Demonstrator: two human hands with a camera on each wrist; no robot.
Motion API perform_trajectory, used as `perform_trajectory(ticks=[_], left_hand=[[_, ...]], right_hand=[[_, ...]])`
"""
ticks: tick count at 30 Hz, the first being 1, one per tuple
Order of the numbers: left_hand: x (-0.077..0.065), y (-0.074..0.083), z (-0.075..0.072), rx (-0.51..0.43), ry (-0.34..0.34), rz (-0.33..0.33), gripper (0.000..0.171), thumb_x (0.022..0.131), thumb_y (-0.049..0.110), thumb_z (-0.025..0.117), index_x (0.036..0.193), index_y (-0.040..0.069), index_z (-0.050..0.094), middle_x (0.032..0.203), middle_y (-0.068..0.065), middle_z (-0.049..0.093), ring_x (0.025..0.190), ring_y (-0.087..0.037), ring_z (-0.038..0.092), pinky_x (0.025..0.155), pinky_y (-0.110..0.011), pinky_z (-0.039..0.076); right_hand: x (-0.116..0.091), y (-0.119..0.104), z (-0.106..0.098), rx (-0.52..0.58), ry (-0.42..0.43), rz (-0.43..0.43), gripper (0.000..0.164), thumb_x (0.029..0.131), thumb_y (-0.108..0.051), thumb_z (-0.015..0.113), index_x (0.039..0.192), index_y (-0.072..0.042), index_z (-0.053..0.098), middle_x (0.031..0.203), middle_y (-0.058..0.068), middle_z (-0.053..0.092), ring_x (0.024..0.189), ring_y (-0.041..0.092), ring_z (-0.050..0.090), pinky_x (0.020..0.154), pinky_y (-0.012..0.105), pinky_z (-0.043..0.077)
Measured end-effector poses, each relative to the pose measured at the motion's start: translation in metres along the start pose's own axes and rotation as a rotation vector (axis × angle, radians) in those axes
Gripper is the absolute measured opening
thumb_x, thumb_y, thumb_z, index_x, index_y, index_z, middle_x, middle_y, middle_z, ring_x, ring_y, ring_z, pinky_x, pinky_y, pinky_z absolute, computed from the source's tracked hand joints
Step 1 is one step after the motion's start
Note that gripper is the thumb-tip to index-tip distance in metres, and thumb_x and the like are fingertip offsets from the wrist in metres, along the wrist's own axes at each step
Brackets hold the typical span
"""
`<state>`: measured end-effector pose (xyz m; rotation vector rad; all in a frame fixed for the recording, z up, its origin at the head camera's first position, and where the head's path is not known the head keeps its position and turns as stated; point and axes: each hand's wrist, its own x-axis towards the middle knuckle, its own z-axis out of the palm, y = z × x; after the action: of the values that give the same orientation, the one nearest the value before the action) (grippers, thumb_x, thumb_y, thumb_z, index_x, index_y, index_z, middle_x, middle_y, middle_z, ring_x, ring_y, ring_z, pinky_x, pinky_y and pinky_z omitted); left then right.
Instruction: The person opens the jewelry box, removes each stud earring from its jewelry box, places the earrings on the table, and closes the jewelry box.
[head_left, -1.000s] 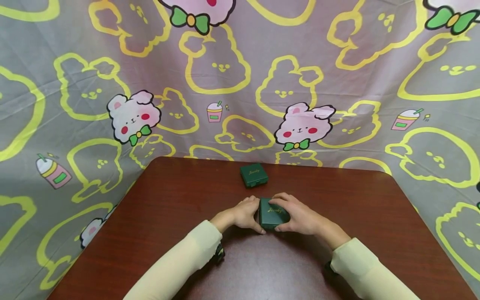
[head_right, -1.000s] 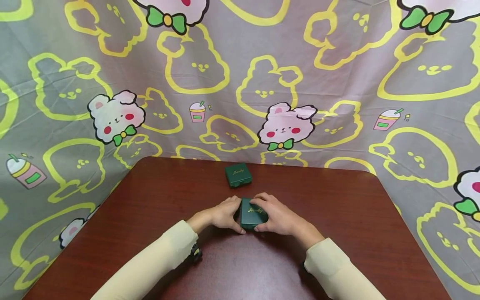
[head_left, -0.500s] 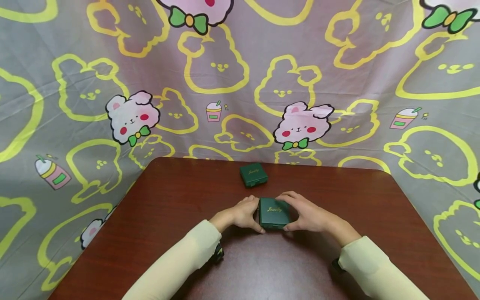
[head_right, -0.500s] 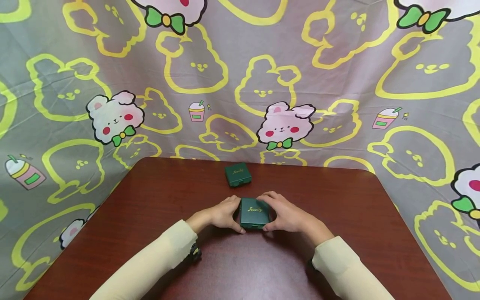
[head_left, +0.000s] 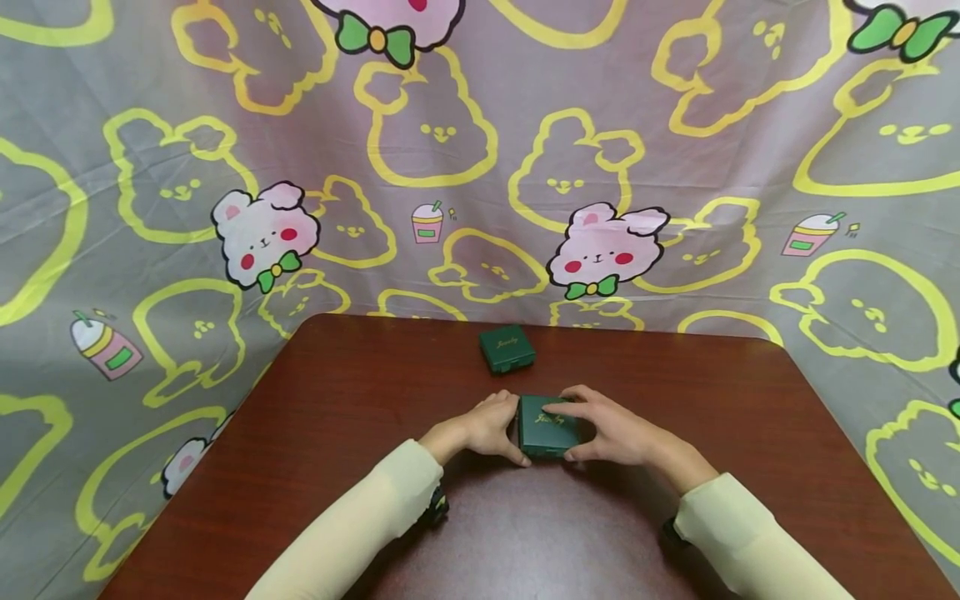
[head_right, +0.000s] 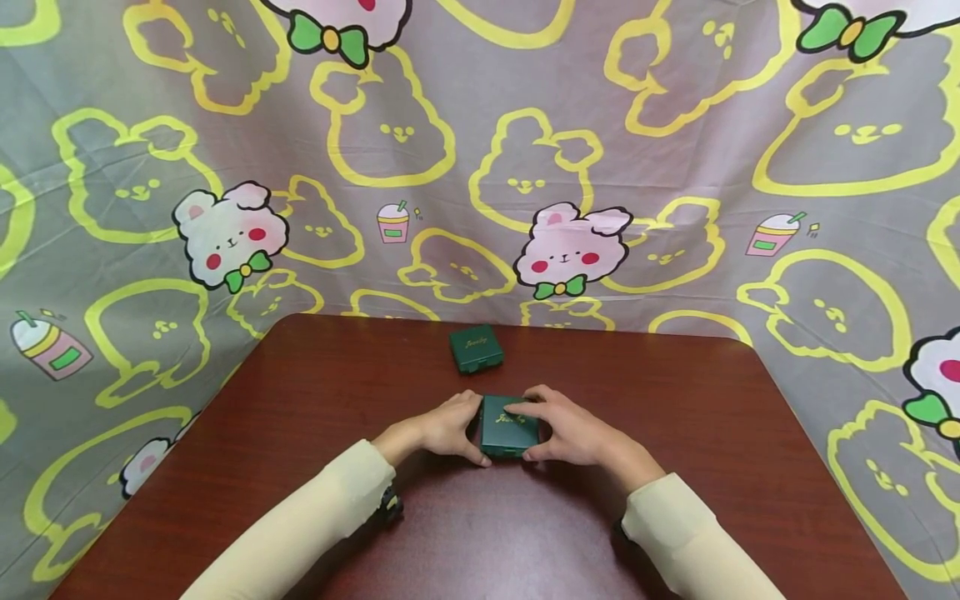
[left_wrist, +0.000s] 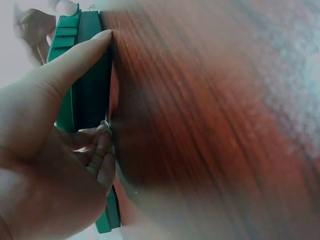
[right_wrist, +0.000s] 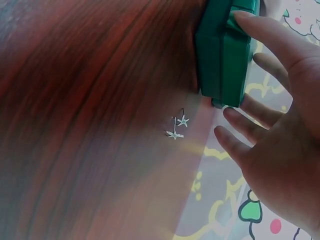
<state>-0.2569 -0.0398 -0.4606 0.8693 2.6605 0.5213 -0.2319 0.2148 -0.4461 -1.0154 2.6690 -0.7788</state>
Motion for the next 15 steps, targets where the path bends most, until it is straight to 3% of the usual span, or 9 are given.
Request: perform_trajectory(ticks=[15], left_hand=[[-0.0005,0.0009,0.0001,-0.002,-0.010,-0.023,0.096,0.069,0.049,0.094,0.139,0.000,0.049,0.125,-0.009,0.053,0.119,-0.024,0.051,0.104,-0.036,0.042]], right_hand=[[0.0012,0.0000,0.0022,-0.026,-0.023,-0.008,0.067,0.085,-0.035,0.084,0.145,-0.020,0.060,0.142,0.016,0.046,0.122,0.031,0.050,0.096,0.051,0.047]])
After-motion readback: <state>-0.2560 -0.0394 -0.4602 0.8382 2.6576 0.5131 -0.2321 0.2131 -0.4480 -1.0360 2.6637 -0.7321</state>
